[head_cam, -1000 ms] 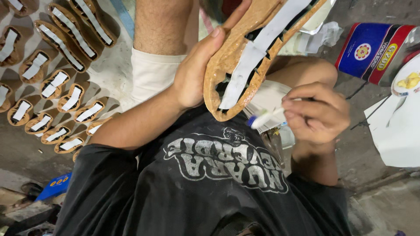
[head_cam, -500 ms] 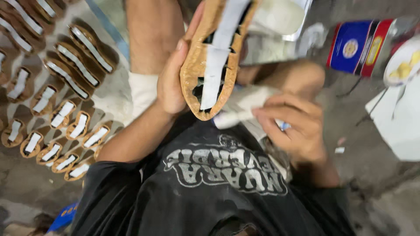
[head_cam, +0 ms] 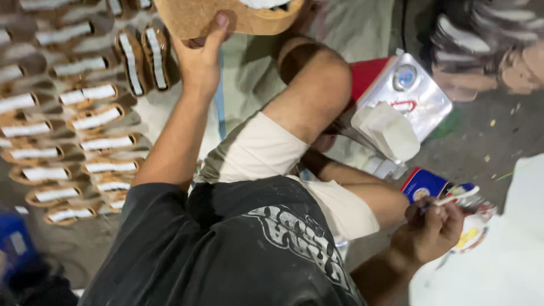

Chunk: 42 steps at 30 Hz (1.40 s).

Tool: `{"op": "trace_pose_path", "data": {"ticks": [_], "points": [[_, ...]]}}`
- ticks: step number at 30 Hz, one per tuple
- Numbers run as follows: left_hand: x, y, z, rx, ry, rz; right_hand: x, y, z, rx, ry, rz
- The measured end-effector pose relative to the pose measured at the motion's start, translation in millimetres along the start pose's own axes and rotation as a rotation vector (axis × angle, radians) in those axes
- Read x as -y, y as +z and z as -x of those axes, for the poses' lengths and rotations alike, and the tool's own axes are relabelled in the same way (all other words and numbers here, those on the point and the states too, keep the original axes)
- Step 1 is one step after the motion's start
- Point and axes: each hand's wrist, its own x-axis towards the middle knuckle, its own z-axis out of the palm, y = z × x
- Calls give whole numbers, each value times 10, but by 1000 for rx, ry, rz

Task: The person applies white adhesive to the sole of a cork sandal using a toothbrush. They repeatedly dip the brush into a container of glue and spread it along the edges and center of the sandal sole. The person handles multiple sandals, placing them aside after application.

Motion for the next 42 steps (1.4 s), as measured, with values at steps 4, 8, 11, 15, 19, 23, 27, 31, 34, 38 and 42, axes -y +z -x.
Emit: {"op": "trace_pose_path", "data": {"ticks": [4, 8, 11, 15, 19, 23, 27, 31, 34, 38, 42], "points": [[660, -762, -69, -111, -35, -223, -79, 160, -141, 39, 12, 152], [1473, -1152, 101, -346, -274, -559, -92, 358, -216, 150, 1, 236], [1966, -1270, 52, -494, -310, -630, -82, 550, -185, 169, 56, 168], [2376, -1243, -2, -577, -413, -487, -82, 764, -299, 116, 122, 248], [2578, -1146, -62, -577, -137, -350, -87, 859, -314, 102, 133, 286], [2782, -1068, -142, -657, -150, -507, -81, 870, -334, 104, 171, 324], [3022, -999, -201, -707, -162, -523, -138, 864, -329, 140, 163, 337], [3230, -976, -51, -789, -234, -474, -150, 783, -300, 111, 168, 380], [3277, -896, -37, -848, -375, -112, -178, 733, -305, 84, 184, 394], [3202, -898, 135, -796, -606, -646, -167, 667, -283, 104, 188, 395], [3173, -975, 68, -796, -368, -501, -175, 672, -223, 111, 179, 383]]}}
